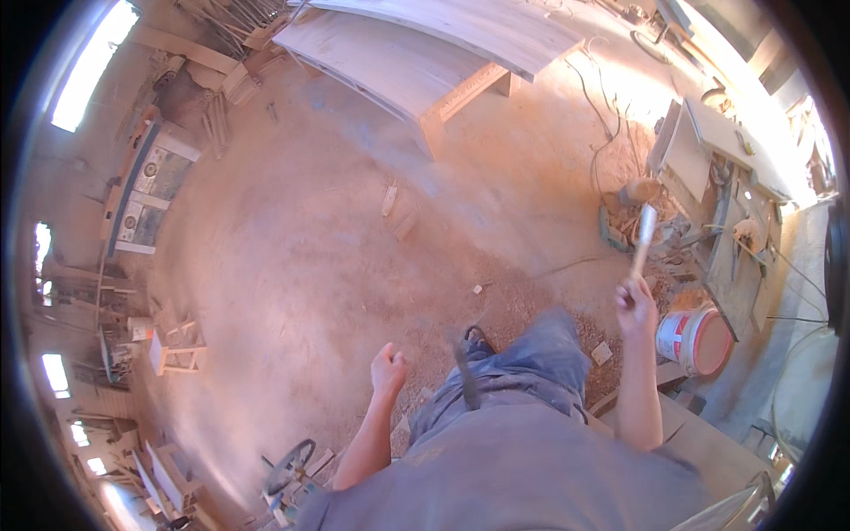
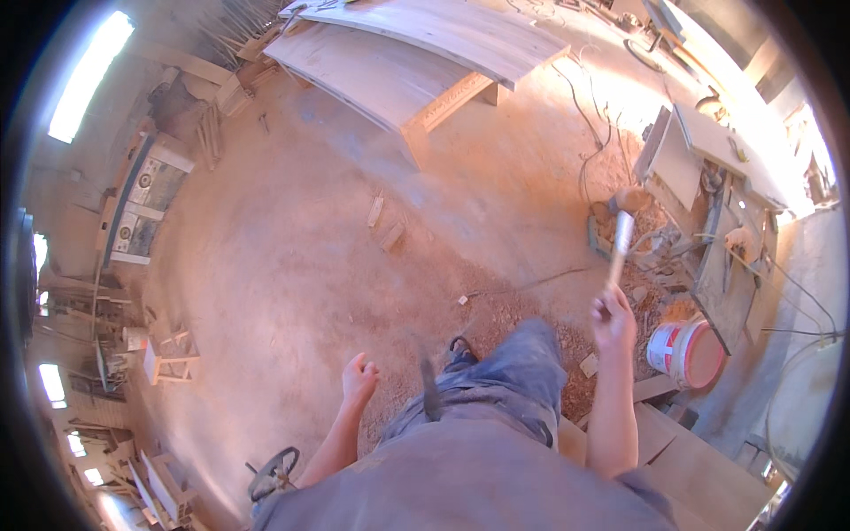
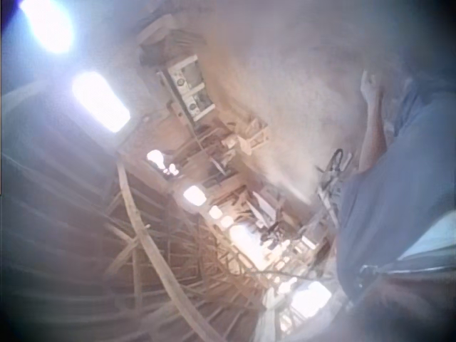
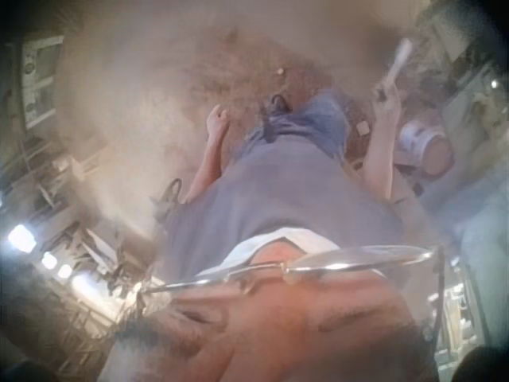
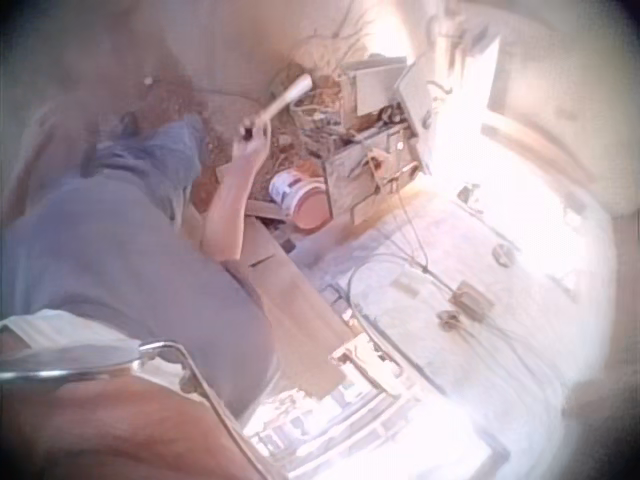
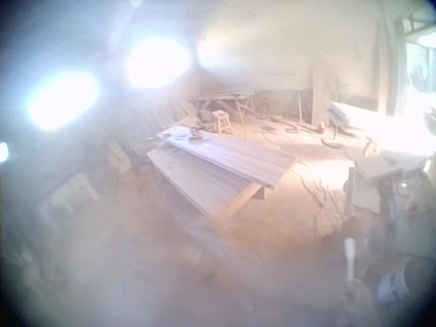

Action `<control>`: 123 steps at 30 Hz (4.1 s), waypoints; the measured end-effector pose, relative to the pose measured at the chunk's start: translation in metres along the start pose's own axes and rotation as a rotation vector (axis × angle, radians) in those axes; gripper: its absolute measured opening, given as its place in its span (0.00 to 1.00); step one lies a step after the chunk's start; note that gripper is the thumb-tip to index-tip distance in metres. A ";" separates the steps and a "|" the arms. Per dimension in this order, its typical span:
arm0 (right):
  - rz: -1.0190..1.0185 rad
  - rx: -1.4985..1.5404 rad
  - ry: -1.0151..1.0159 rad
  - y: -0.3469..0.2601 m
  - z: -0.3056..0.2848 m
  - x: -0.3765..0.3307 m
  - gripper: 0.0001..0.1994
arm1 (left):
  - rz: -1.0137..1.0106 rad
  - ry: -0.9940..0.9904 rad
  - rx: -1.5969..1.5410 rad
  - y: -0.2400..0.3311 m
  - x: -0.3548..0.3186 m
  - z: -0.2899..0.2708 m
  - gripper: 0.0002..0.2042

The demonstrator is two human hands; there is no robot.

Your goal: The person applies a substance to a crack in a large wooden board and hammers wooden pegs into the crack. They then use a hand saw to trim a peg and sand down the repaired area.

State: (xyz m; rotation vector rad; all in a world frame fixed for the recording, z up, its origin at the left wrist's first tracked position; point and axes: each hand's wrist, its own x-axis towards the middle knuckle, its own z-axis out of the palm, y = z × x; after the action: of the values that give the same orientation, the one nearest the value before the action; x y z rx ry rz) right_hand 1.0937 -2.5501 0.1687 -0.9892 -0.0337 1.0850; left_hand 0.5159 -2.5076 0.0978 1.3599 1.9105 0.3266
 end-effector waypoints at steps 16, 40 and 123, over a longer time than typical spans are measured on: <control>0.339 -0.212 -0.394 0.403 0.706 0.269 0.12 | -0.501 0.569 -0.742 -0.261 0.244 -0.354 0.11; -0.042 -0.436 -0.132 0.586 1.443 0.890 0.05 | -0.287 0.364 0.107 -0.102 1.268 -0.905 0.15; -0.176 -1.501 0.885 0.822 1.898 1.408 0.09 | 0.289 -0.294 0.359 0.829 2.410 -0.683 0.29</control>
State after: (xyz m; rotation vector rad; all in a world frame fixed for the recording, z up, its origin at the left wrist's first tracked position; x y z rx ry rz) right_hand 0.3269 -0.1689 0.1322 -2.6757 -0.2273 0.2058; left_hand 0.2573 0.1168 0.0232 1.8159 1.5766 -0.0841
